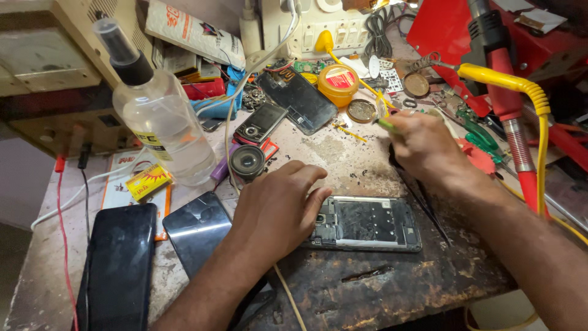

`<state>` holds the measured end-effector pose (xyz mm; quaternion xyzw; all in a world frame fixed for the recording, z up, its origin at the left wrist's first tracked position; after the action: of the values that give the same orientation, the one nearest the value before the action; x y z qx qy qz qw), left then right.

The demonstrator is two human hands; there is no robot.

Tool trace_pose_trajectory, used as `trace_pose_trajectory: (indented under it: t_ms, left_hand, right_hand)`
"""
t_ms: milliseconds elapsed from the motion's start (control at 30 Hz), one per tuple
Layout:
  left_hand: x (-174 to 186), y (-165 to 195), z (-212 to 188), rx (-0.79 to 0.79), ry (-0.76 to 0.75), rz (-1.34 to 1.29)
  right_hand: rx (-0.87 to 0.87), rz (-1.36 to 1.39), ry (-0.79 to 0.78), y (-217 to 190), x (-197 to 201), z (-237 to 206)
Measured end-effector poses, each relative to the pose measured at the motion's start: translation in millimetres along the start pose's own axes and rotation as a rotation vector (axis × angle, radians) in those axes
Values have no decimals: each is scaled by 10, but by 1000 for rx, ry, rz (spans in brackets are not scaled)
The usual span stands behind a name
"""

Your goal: The person disassembles a smartphone, removes the back cover and battery, then uses tweezers and a screwdriver to adjust internal components and remove screws from the camera module area. The device is handled and repositioned multiple times during the process.

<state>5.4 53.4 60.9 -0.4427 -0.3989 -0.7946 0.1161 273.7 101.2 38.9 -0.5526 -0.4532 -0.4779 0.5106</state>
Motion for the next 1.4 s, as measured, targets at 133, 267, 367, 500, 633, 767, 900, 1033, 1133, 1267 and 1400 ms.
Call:
trace_pose_trajectory:
  t_ms: [133,267,367,500,633,767,900,1033,1133,1267,1400]
  left_hand:
    - [-3,24,2,-14,-20,-10]
    - [-75,99,-44,-146,-131,-37]
    - [-163,173,-67,-307,-206,-25]
    - [-229,172,-80,-353,-224,39]
    - [-212,136,-89,-271,-243,43]
    - [-167,141,-69,-209,-349,51]
    - [-110,143,-88,-160,-452,56]
    - [-73,182,-86,-202,-415,48]
    - [-89,191,-87,-205,-415,55]
    - [-66,206,-102,-235,-379,39]
    - [-70,175,-97,-184,-398,27]
  right_hand:
    - [461,62,227,-291,-16,77]
    - [470,75,194,-329,-83,44]
    - [476,46,186,-371,-83,-95]
    - [527,29,194,-478,-80,-354]
    - [543,12,195,-563,-91,-540]
    - [549,103,176,-602,-4,-592]
    - [230,383,57,-400,179,-591]
    - [-199,90,-67,-128,234,-802]
    - [-155,178,1,-50,189,-993]
    - [-64,123,118,31,97,-1086]
    - [-50,73,298,51,173,-1056]
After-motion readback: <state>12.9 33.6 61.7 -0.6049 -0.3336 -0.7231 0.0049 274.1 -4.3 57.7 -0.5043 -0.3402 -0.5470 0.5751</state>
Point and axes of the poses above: each hand's wrist, its own z-axis towards the middle knuckle, its own x-axis out of the back of the hand, y = z × x, the point moved 5 cm from there along z, towards the middle knuckle, and after that the axes turned 10 degrees about -y, right-handed, at the moved point
